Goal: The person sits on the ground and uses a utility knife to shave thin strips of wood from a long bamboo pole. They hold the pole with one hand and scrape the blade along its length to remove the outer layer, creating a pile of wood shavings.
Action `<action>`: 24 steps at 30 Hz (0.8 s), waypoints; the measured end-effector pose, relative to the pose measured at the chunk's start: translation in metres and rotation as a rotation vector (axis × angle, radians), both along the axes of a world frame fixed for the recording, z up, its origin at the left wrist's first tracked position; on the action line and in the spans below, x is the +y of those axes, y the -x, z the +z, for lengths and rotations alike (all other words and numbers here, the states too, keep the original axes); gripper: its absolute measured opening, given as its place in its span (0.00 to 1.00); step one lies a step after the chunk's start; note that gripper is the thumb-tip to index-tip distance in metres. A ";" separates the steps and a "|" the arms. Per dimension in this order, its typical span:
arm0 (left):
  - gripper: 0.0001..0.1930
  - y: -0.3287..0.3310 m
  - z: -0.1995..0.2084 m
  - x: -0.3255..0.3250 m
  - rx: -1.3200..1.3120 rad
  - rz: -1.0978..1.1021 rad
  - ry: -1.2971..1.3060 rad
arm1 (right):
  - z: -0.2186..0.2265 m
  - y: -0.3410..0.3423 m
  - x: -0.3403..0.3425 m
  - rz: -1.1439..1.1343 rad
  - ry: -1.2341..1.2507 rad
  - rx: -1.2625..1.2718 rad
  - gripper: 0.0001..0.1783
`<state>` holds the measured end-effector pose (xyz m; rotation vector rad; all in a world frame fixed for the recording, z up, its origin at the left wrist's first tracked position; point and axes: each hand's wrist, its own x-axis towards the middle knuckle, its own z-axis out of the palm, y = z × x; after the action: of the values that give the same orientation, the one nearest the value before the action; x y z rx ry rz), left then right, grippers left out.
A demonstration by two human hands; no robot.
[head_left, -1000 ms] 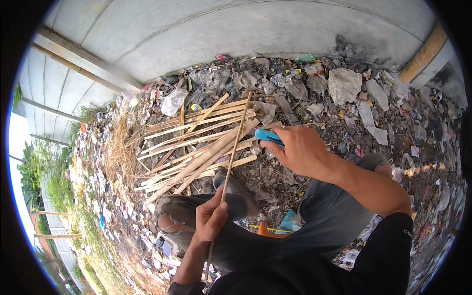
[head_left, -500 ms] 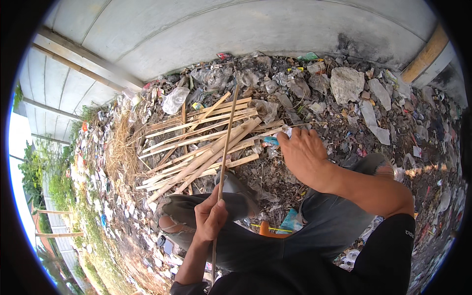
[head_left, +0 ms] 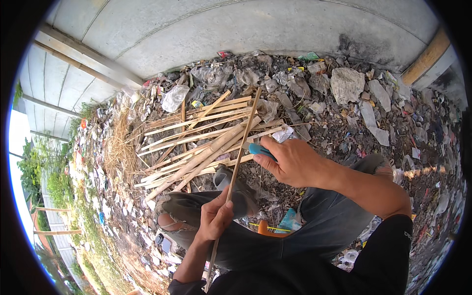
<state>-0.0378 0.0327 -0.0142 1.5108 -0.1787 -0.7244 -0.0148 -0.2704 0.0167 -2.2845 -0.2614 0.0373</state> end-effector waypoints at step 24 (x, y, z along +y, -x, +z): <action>0.25 0.004 0.007 0.007 0.037 -0.063 -0.006 | 0.000 -0.027 -0.041 -0.189 0.052 -0.047 0.25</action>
<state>-0.0419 0.0393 -0.0075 1.5018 -0.1973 -0.8030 0.0124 -0.3115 0.0169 -2.3546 -0.0688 -0.1076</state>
